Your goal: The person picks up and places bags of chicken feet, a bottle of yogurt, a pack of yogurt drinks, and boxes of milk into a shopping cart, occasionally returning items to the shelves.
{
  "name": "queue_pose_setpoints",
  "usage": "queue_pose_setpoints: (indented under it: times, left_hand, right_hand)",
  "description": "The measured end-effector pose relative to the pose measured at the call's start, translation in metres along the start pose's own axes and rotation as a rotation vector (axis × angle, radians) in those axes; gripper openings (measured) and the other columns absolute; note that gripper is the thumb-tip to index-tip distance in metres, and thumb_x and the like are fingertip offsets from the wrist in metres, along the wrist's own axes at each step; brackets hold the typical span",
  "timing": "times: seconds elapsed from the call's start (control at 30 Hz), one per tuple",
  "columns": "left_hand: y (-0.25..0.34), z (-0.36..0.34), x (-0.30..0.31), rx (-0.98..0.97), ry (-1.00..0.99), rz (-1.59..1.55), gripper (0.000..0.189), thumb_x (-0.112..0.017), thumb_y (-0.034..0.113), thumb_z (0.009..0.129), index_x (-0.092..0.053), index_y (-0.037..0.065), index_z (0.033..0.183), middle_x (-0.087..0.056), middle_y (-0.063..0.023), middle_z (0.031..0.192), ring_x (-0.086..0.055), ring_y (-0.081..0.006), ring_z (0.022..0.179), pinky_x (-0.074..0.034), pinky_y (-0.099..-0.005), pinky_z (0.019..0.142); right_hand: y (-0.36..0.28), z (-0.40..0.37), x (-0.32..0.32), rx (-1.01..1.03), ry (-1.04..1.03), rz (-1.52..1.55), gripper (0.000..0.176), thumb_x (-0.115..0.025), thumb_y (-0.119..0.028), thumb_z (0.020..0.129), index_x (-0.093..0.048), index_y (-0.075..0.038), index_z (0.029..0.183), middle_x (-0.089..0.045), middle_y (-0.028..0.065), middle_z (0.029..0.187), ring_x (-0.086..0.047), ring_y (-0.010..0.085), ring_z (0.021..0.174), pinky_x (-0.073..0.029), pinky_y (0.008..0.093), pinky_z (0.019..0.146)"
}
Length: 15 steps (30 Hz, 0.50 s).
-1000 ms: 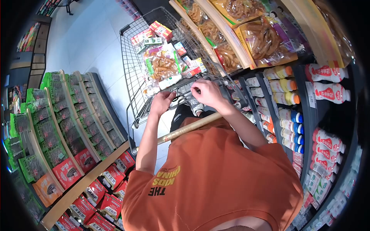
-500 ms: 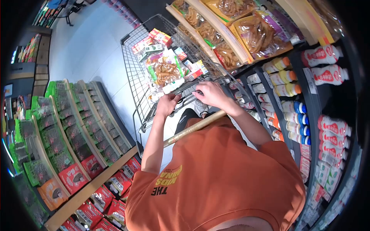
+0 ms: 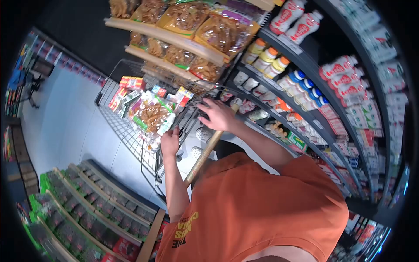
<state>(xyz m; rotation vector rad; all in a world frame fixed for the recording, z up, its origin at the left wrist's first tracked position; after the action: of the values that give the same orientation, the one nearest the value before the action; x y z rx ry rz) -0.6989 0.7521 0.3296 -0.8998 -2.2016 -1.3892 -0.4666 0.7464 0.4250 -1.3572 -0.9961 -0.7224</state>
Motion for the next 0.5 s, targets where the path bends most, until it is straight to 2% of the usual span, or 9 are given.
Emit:
queue_pose_setpoints:
  times: [0.03,0.1,0.17,0.27,0.5]
  left_hand:
    - [-0.003,0.001,-0.003,-0.027,0.011,-0.010,0.051,-0.056,0.045,0.095,-0.073,-0.003,0.100,-0.069,-0.0289,0.085,-0.068,-0.0425,0.089,-0.051,-0.0451,0.084]
    - [-0.006,0.000,-0.006,-0.054,0.037,-0.045,0.049,-0.055,0.044,0.096,-0.073,-0.002,0.100,-0.069,-0.0285,0.085,-0.068,-0.0424,0.089,-0.051,-0.0446,0.083]
    - [-0.006,-0.004,-0.008,-0.055,0.009,-0.031,0.047,-0.052,0.041,0.098,-0.073,0.000,0.104,-0.070,-0.0274,0.090,-0.068,-0.0418,0.093,-0.050,-0.0443,0.084]
    - [-0.008,-0.009,-0.009,-0.086,0.004,-0.020,0.045,-0.049,0.040,0.100,-0.072,0.002,0.109,-0.070,-0.0258,0.095,-0.067,-0.0414,0.096,-0.050,-0.0442,0.086]
    - [-0.016,-0.021,-0.014,-0.048,0.028,0.033,0.047,-0.049,0.043,0.099,-0.073,0.004,0.109,-0.070,-0.0257,0.096,-0.066,-0.0426,0.098,-0.049,-0.0460,0.088]
  right_hand:
    - [0.002,-0.002,0.001,-0.042,-0.035,0.037,0.052,-0.064,-0.038,0.090,-0.058,-0.010,0.134,-0.056,0.0182,0.132,-0.052,0.0371,0.124,-0.043,0.0440,0.105]
    - [-0.003,-0.002,0.001,0.042,-0.024,0.008,0.056,-0.066,-0.033,0.087,-0.055,-0.009,0.136,-0.061,0.0169,0.120,-0.056,0.0351,0.118,-0.044,0.0430,0.103]
    - [-0.002,-0.004,-0.003,0.047,-0.033,0.024,0.056,-0.068,-0.030,0.084,-0.057,-0.009,0.134,-0.063,0.0153,0.119,-0.057,0.0312,0.119,-0.043,0.0431,0.104]
    - [-0.004,-0.011,-0.005,0.015,-0.076,0.003,0.059,-0.067,-0.030,0.085,-0.053,-0.008,0.138,-0.061,0.0161,0.116,-0.057,0.0328,0.117,-0.043,0.0429,0.103]
    - [0.001,-0.029,-0.011,0.029,-0.005,0.022,0.058,-0.067,-0.029,0.084,-0.054,-0.007,0.136,-0.064,0.0159,0.115,-0.060,0.0322,0.114,-0.048,0.0426,0.099]
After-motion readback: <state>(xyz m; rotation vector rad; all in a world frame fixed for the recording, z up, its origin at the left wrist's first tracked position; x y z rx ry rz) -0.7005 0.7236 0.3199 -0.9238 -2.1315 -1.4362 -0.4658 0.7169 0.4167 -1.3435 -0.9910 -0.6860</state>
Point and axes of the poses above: each hand's wrist, its own z-axis towards the middle knuckle, its own x-axis out of the back of the hand, y = z × x, the point moved 10 cm from there along z, towards the middle knuckle
